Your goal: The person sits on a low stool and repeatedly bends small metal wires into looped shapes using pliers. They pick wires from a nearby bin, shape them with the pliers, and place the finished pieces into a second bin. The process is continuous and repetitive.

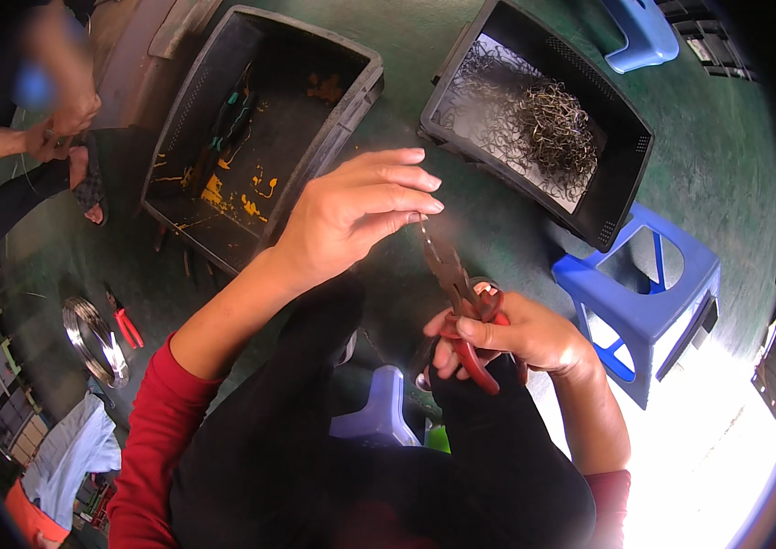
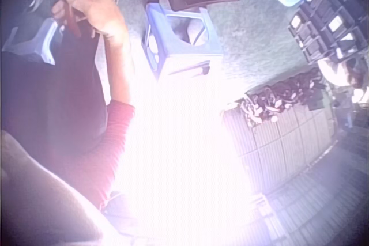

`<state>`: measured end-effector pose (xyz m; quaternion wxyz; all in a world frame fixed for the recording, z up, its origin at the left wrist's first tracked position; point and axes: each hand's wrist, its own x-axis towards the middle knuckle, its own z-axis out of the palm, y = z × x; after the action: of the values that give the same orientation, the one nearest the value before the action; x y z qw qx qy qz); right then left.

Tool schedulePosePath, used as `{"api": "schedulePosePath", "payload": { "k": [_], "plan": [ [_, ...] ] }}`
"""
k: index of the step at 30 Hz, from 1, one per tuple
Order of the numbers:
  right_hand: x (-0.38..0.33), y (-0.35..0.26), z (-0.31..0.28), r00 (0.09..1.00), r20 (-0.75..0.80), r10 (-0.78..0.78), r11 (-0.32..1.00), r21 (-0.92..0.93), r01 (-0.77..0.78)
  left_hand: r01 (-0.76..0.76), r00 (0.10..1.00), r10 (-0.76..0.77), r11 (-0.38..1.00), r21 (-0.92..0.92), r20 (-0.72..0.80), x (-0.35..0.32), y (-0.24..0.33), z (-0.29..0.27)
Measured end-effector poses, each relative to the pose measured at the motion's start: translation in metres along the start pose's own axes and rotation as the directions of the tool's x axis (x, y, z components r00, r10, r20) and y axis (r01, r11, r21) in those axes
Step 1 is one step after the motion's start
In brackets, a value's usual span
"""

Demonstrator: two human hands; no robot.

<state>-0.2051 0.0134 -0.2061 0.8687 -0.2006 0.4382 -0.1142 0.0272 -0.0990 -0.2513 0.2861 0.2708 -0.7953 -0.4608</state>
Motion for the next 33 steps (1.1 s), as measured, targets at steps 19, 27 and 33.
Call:
{"api": "schedulePosePath", "payload": {
  "k": [19, 27, 33],
  "plan": [
    [-0.002, -0.010, 0.000, 0.943, -0.312, -0.112, 0.868, -0.493, -0.060, 0.684, 0.703, -0.459, 0.227, -0.694, 0.543, -0.014, 0.001, -0.002],
    [-0.002, -0.008, 0.000, 0.936, -0.317, -0.154, 0.867, -0.497, -0.026, 0.663, 0.723, -0.434, 0.219, -0.716, 0.537, -0.016, -0.001, 0.001],
    [0.000, -0.005, 0.002, 0.902, -0.382, -0.200, 0.841, -0.540, -0.043, 0.684, 0.710, -0.498, 0.315, -0.658, 0.498, -0.011, 0.017, 0.000]
  ]
}}
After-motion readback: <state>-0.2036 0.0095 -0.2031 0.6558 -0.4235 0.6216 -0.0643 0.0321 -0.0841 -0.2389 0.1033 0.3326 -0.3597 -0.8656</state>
